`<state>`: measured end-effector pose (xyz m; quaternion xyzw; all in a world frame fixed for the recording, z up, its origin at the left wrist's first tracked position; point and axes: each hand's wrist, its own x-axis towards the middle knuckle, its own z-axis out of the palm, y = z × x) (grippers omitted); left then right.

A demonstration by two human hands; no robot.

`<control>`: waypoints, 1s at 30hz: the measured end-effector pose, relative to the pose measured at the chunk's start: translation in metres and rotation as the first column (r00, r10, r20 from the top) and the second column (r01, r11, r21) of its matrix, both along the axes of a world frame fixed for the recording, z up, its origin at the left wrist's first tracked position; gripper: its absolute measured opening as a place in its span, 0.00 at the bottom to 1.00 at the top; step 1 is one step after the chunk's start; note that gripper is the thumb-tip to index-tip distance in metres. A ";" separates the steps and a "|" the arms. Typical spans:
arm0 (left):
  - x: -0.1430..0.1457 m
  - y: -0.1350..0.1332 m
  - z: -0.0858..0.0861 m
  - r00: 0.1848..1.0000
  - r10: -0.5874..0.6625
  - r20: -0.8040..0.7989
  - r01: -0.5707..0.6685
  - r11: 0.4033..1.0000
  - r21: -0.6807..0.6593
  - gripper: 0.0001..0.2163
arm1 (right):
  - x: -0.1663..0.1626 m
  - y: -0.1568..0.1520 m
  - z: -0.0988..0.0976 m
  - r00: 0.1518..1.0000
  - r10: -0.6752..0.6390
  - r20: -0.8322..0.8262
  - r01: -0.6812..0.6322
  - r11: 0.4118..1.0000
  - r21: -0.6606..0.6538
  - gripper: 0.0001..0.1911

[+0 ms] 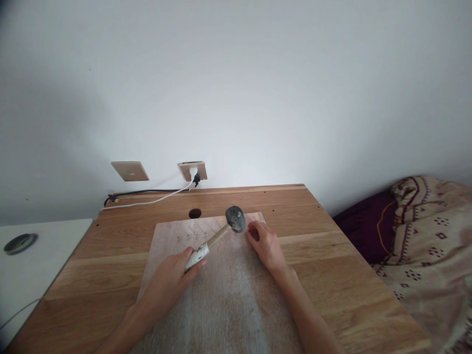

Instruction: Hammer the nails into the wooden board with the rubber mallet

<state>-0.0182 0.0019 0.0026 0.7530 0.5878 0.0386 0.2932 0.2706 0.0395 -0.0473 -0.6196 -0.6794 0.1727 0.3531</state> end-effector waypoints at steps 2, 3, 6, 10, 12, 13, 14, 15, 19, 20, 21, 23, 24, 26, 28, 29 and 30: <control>0.003 0.001 0.001 1.000 -0.016 -0.008 0.016 1.000 0.015 0.14 | 0.000 0.000 -0.002 1.000 -0.010 -0.001 0.010 1.000 -0.002 0.09; 0.005 0.002 0.001 0.999 -0.030 -0.018 0.030 0.999 0.025 0.15 | 0.001 0.000 -0.003 1.000 -0.013 -0.002 0.013 1.000 -0.001 0.12; 0.014 0.004 0.003 0.995 -0.077 -0.067 0.080 0.995 0.053 0.16 | 0.005 -0.004 -0.004 1.000 -0.029 0.001 0.029 0.999 0.013 0.21; 0.024 0.007 0.004 0.989 -0.117 -0.089 0.123 0.991 0.061 0.15 | 0.018 -0.012 -0.007 0.997 -0.070 0.012 0.069 0.996 0.052 0.27; 0.027 0.007 0.003 0.988 -0.126 -0.086 0.132 0.989 0.065 0.15 | 0.027 -0.016 -0.009 0.995 -0.099 0.017 0.097 0.992 0.074 0.28; 0.028 0.007 0.003 0.988 -0.126 -0.085 0.132 0.989 0.067 0.15 | 0.030 -0.019 -0.010 0.993 -0.113 0.019 0.111 0.990 0.083 0.29; 0.029 0.007 0.002 0.989 -0.125 -0.084 0.131 0.989 0.069 0.15 | 0.033 -0.020 -0.011 0.992 -0.124 0.020 0.122 0.988 0.091 0.30; 0.029 0.007 0.001 0.989 -0.124 -0.083 0.129 0.989 0.071 0.16 | 0.035 -0.022 -0.012 0.991 -0.132 0.021 0.130 0.987 0.098 0.30; 0.029 0.005 -0.001 0.989 -0.125 -0.078 0.131 0.988 0.079 0.15 | 0.037 -0.028 -0.014 0.990 -0.142 0.016 0.140 0.983 0.123 0.31; 0.029 0.004 -0.001 0.990 -0.123 -0.074 0.129 0.988 0.083 0.15 | 0.036 -0.030 -0.014 0.990 -0.143 0.013 0.140 0.982 0.129 0.32; 0.029 0.001 -0.001 0.991 -0.118 -0.065 0.124 0.988 0.092 0.15 | 0.036 -0.032 -0.013 0.989 -0.147 0.009 0.145 0.980 0.138 0.31; 0.029 -0.008 -0.003 0.994 -0.104 -0.020 0.106 0.986 0.126 0.14 | 0.037 -0.037 -0.011 0.985 -0.172 -0.006 0.170 0.973 0.158 0.30; 0.029 -0.015 -0.004 0.995 -0.096 0.011 0.094 0.985 0.148 0.13 | 0.039 -0.040 -0.010 0.981 -0.193 -0.019 0.194 0.967 0.165 0.30; 0.027 -0.031 -0.009 0.994 -0.082 0.066 0.068 0.978 0.197 0.10 | 0.044 -0.048 -0.008 0.965 -0.256 -0.054 0.262 0.951 0.165 0.28; 0.024 -0.048 -0.017 0.995 -0.079 0.064 0.060 0.963 0.263 0.08 | 0.050 -0.057 -0.007 0.943 -0.320 -0.088 0.330 0.933 0.142 0.28; 0.022 -0.056 -0.022 0.995 -0.084 0.046 0.066 0.949 0.308 0.07 | 0.052 -0.061 -0.007 0.932 -0.347 -0.103 0.359 0.925 0.124 0.28; 0.020 -0.063 -0.027 0.995 -0.094 0.021 0.081 0.930 0.359 0.07 | 0.054 -0.065 -0.007 0.923 -0.367 -0.116 0.378 0.920 0.103 0.28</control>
